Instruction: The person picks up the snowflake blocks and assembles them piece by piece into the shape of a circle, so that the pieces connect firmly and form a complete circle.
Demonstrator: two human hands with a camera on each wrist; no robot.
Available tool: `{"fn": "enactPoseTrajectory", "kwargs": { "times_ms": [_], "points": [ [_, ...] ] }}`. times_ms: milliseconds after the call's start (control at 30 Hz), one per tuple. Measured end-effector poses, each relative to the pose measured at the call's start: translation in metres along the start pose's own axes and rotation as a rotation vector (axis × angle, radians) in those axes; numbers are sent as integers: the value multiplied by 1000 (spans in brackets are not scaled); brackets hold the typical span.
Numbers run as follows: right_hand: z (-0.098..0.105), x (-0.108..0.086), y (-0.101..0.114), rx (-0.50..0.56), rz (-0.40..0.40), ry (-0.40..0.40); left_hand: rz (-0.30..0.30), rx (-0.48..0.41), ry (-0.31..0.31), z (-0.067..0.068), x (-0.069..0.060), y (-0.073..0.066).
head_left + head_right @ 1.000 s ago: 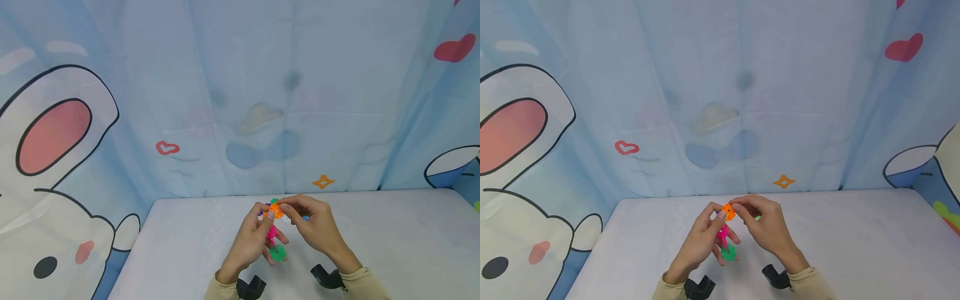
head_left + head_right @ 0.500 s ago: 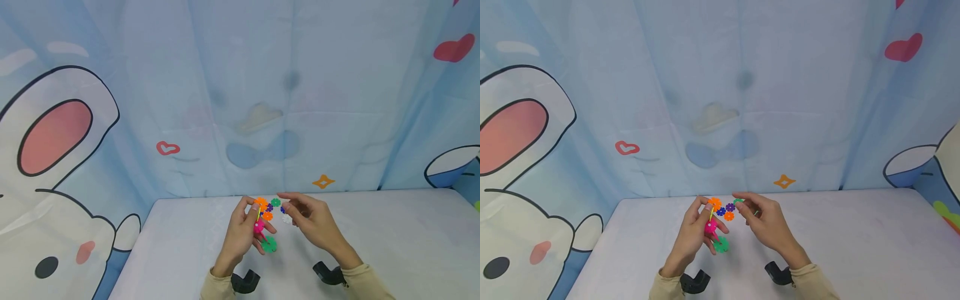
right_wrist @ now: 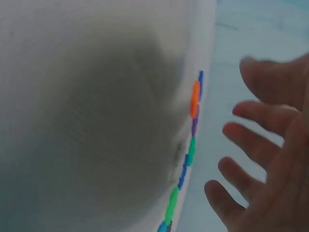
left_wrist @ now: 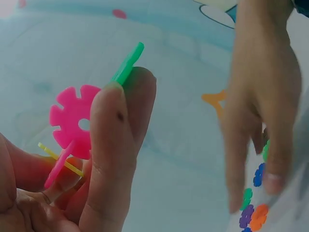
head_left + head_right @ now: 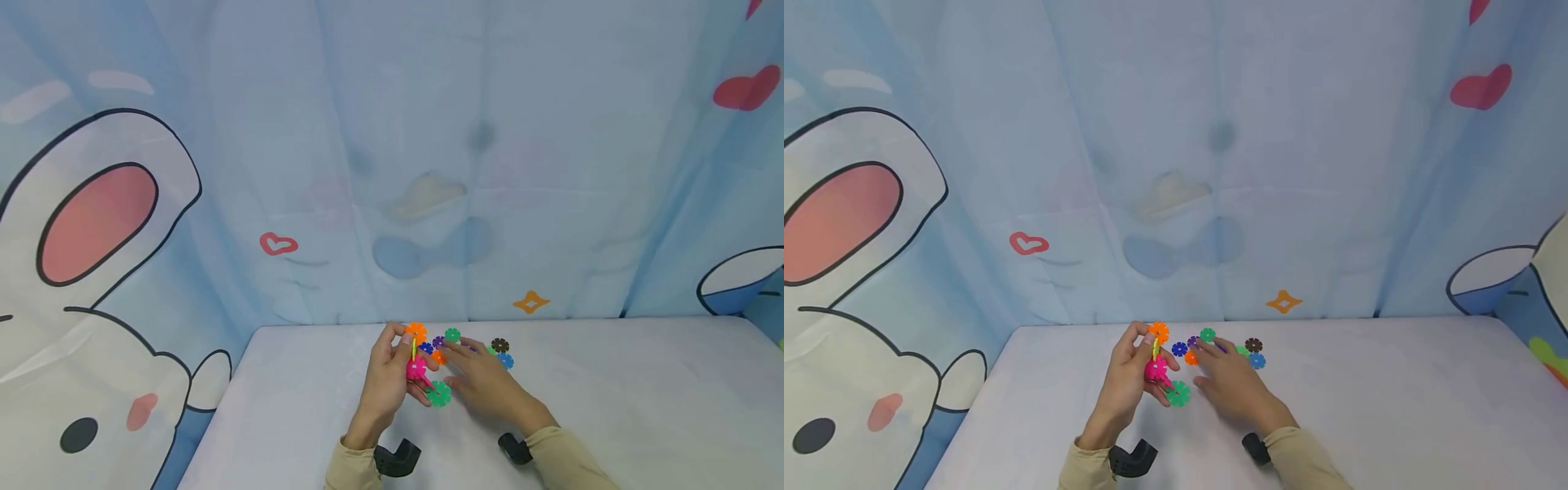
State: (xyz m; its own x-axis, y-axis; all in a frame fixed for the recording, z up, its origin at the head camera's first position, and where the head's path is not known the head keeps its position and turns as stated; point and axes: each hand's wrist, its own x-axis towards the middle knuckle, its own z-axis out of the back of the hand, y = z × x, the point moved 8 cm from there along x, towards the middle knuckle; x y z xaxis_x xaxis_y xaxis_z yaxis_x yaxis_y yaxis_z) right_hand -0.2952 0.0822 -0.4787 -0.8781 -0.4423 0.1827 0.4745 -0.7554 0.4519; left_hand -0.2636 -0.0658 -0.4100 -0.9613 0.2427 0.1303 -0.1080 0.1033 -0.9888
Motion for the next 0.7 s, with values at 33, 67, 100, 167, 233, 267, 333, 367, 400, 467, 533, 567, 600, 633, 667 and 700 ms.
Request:
{"fn": "enactPoseTrajectory", "kwargs": {
  "times_ms": [33,67,100,167,233,267,333,367,400,467,533,567,600,633,667,700],
  "points": [
    [-7,0,1,-12,3,47,0,-3,0,1,0,0],
    [-13,0,2,-13,-2,92,0,-7,0,2,0,0],
    [-18,0,3,-10,-6,131,0,-9,0,3,0,0],
    [-24,-1,4,-10,-21,184,3,-5,-4,5,0,-1],
    [-25,-1,5,-13,-37,198,7,-1,-8,6,0,-1],
    [-23,0,5,-16,-51,184,11,-6,-9,7,0,-1],
    [-16,1,6,-34,-72,139,19,-12,-14,8,1,0],
    [-12,2,6,-39,-82,118,23,-18,-14,9,1,0],
    [-9,3,6,-42,-95,97,25,-25,-13,9,1,0],
    [-4,4,6,-45,-122,60,32,-35,-13,10,1,1],
    [-1,4,6,-49,-128,44,34,-30,-13,10,1,1],
    [-1,4,5,-54,-129,37,36,-29,-12,9,1,1],
    [-2,4,4,-60,-130,33,39,-27,-11,9,1,2],
    [-4,4,3,-68,-131,31,41,-25,-10,9,1,2],
    [-5,4,2,-78,-137,30,42,-23,-10,8,1,2],
    [-6,4,0,-85,-144,27,44,-21,-8,8,1,2]
  ]
}}
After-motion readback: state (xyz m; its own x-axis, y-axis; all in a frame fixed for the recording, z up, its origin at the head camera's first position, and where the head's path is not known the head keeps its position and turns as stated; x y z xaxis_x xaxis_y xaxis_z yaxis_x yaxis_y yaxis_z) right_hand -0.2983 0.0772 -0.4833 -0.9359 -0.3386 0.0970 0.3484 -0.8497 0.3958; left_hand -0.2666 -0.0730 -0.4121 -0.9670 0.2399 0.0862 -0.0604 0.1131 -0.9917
